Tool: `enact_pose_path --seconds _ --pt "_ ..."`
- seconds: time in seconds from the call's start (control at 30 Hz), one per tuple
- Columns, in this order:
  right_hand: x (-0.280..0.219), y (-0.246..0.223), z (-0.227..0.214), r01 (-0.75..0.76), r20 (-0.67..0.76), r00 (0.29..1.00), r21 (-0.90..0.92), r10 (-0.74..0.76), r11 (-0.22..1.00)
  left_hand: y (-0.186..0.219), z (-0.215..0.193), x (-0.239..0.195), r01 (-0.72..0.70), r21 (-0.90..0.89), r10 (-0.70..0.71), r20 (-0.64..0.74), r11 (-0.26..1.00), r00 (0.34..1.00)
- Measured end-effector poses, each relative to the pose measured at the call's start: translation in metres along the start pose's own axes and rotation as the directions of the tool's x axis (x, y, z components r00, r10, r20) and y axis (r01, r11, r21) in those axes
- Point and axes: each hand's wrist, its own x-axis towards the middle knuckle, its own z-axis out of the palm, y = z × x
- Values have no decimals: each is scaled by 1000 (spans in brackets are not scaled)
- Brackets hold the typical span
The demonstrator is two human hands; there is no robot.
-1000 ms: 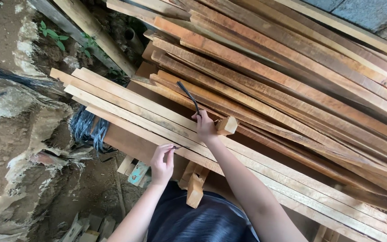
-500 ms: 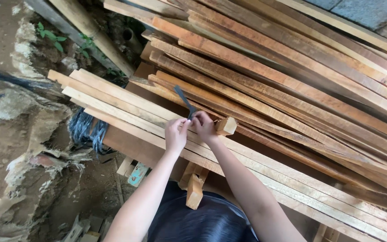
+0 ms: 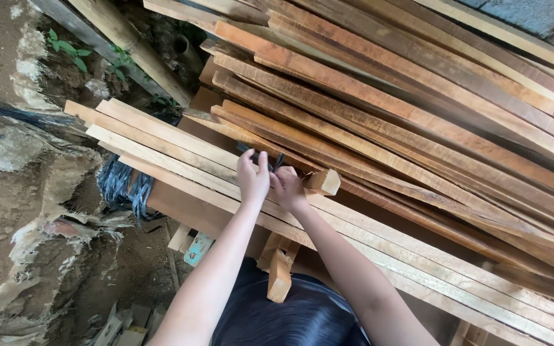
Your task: The person aligns several long wooden planks on a workbench, adjusting them to ensure they are straight. They then use a black strap to tie the planks together, wrapping it around the stack and securing it with a knot.
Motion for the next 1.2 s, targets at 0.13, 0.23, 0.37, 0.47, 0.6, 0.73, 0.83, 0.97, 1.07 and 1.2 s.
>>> enact_pose_path --seconds 0.13,0.23,0.37,0.47,0.6,0.73,0.83,0.97,1.07,1.2 --pt "8 3 -2 15 -66 998 -18 -16 1000 4 -4 -10 170 -29 -168 55 985 984" --pt "6 0 -7 -49 -14 999 32 50 998 -17 5 -9 315 50 -319 182 948 930" --pt "9 2 -10 6 3 1000 8 -6 1000 -22 10 10 385 37 -384 211 922 899" --pt "13 -7 -6 75 -35 996 -134 -80 988 -1 -9 -6 77 -45 -78 -42 996 996" --pt "14 -12 4 113 -162 963 -485 -216 867 -24 -38 -51 -132 290 258 -455 948 852" --pt "14 33 26 72 -172 963 -573 -206 816 -40 -57 -75 369 -33 -362 -297 929 884" --pt "23 38 25 -226 32 957 -538 287 812 4 -56 -64 633 -445 -701 16 634 713" --pt "43 76 40 -457 164 745 -580 646 674 102 -77 -73 694 -689 -761 330 211 559" --pt "41 120 65 -435 142 734 -652 664 621 73 -65 -73 629 -760 -769 302 162 563" --pt "44 115 57 -497 162 681 -615 714 613 87 -71 -74 618 -767 -771 286 172 569"
